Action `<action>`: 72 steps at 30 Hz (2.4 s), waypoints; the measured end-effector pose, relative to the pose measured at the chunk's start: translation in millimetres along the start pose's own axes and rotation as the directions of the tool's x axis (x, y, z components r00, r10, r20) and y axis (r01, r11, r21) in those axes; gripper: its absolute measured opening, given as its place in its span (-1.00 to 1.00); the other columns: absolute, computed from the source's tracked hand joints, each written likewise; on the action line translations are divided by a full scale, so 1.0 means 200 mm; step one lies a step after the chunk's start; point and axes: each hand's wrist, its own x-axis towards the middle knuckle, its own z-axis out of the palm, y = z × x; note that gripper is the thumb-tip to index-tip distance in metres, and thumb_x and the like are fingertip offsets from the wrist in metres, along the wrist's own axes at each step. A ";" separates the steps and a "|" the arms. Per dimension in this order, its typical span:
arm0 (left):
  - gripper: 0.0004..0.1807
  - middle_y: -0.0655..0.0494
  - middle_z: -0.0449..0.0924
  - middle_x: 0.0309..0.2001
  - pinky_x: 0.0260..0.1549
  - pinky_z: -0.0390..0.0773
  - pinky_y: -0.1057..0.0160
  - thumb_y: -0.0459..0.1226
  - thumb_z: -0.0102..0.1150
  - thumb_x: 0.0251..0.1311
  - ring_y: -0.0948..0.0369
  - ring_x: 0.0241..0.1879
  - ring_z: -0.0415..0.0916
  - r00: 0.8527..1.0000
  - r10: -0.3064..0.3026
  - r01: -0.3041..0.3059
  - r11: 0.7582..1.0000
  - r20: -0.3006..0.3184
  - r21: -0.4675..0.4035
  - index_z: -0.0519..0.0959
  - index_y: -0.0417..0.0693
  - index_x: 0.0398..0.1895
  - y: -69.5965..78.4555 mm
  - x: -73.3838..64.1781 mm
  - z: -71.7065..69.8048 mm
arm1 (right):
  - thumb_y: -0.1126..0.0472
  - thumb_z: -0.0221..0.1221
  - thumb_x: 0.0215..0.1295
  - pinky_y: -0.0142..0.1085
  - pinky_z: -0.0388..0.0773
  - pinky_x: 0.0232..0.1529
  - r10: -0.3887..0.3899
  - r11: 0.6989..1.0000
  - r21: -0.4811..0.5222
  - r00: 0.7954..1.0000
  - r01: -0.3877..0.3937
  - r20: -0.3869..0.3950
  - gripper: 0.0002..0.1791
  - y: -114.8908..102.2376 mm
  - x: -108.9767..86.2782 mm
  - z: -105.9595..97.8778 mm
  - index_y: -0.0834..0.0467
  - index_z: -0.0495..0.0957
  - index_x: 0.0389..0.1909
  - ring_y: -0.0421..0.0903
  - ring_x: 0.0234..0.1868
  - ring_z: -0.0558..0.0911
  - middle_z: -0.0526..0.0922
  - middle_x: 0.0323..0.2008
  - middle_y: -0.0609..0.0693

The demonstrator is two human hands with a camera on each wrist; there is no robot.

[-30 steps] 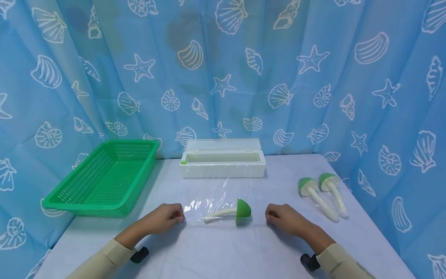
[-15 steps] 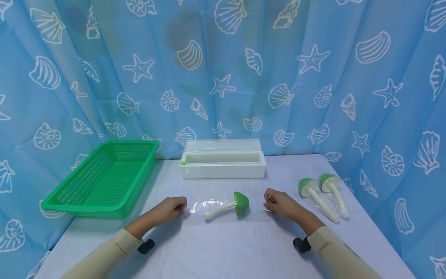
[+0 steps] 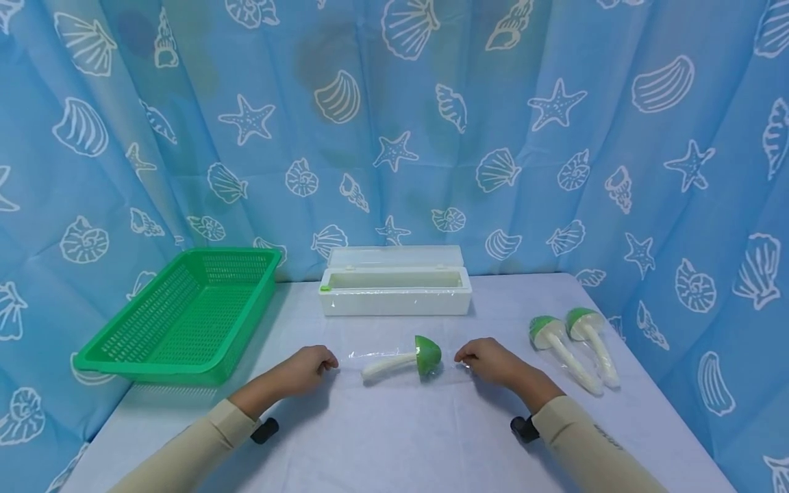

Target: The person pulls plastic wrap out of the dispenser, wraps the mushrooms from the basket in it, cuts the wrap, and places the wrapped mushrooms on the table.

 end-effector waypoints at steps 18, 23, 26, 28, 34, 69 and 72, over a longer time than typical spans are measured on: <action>-0.62 0.13 0.49 -0.27 -0.18 0.54 0.14 -0.16 0.42 0.06 0.19 -0.26 0.46 0.995 -0.097 0.096 0.992 0.003 0.083 0.60 -0.20 -0.12 0.02 0.08 0.02 | 0.23 0.23 0.32 -0.17 0.57 -0.06 -0.020 0.989 -0.145 0.998 0.029 0.063 -0.79 -0.03 0.09 0.01 0.13 0.67 -0.05 -0.16 -0.12 0.60 0.59 -0.27 -0.20; -0.87 0.10 0.58 -0.26 -0.13 0.56 0.13 -0.32 0.16 0.29 0.14 -0.17 0.55 0.999 -0.050 0.050 0.992 -0.005 0.119 0.65 -0.17 -0.19 0.02 0.08 0.01 | 0.23 0.15 0.40 -0.19 0.55 -0.06 -0.018 0.995 -0.093 0.999 0.022 0.047 -0.84 0.00 0.10 0.00 0.06 0.69 -0.14 -0.18 -0.14 0.58 0.58 -0.29 -0.20; -0.86 0.09 0.59 -0.30 -0.18 0.56 0.13 -0.35 0.09 0.34 0.15 -0.23 0.55 1.000 0.004 -0.002 0.994 -0.020 0.112 0.65 -0.17 -0.24 0.01 0.08 -0.01 | 0.22 0.11 0.42 -0.17 0.53 -0.07 -0.024 0.997 -0.067 0.999 0.027 0.049 -0.84 0.01 0.11 0.00 0.07 0.67 -0.19 -0.18 -0.17 0.55 0.56 -0.29 -0.17; -0.85 0.11 0.56 -0.32 -0.19 0.54 0.12 -0.34 0.04 0.37 0.18 -0.27 0.50 0.999 0.021 -0.018 0.996 -0.027 0.089 0.62 -0.18 -0.24 0.00 0.08 -0.02 | 0.20 0.09 0.44 -0.15 0.53 -0.08 -0.013 0.999 -0.047 0.999 0.015 0.053 -0.84 0.02 0.12 0.00 0.08 0.65 -0.19 -0.17 -0.18 0.54 0.55 -0.29 -0.15; -0.75 0.07 0.44 -0.33 -0.23 0.46 0.08 -0.28 -0.12 0.45 0.15 -0.32 0.37 0.999 -0.022 0.022 1.000 -0.030 0.006 0.55 -0.24 -0.16 -0.03 0.10 -0.02 | 0.13 0.03 0.46 -0.02 0.48 -0.03 0.054 0.997 0.048 0.997 -0.057 0.055 -0.76 0.04 0.16 -0.01 0.16 0.63 -0.17 -0.07 -0.15 0.54 0.59 -0.28 -0.07; -0.70 0.03 0.44 -0.50 -0.51 0.38 0.20 -0.16 0.00 0.36 0.14 -0.49 0.36 0.930 -0.363 0.309 0.860 -0.060 -0.407 0.49 -0.14 -0.48 -0.06 0.41 -0.06 | 0.06 0.21 0.20 -0.21 0.41 -0.40 0.415 0.904 0.203 0.883 -0.375 -0.220 -0.65 -0.03 0.37 0.00 0.21 0.47 -0.63 -0.01 -0.44 0.46 0.48 -0.53 0.06; -0.70 0.02 0.50 -0.51 -0.51 0.46 0.25 -0.23 0.02 0.34 0.18 -0.50 0.45 0.923 -0.374 0.279 0.811 -0.089 -0.514 0.47 -0.15 -0.56 -0.07 0.41 -0.05 | 0.03 0.23 0.20 -0.24 0.41 -0.44 0.396 0.911 0.226 0.883 -0.344 -0.253 -0.63 -0.02 0.36 0.00 0.16 0.49 -0.69 -0.04 -0.47 0.46 0.50 -0.57 0.01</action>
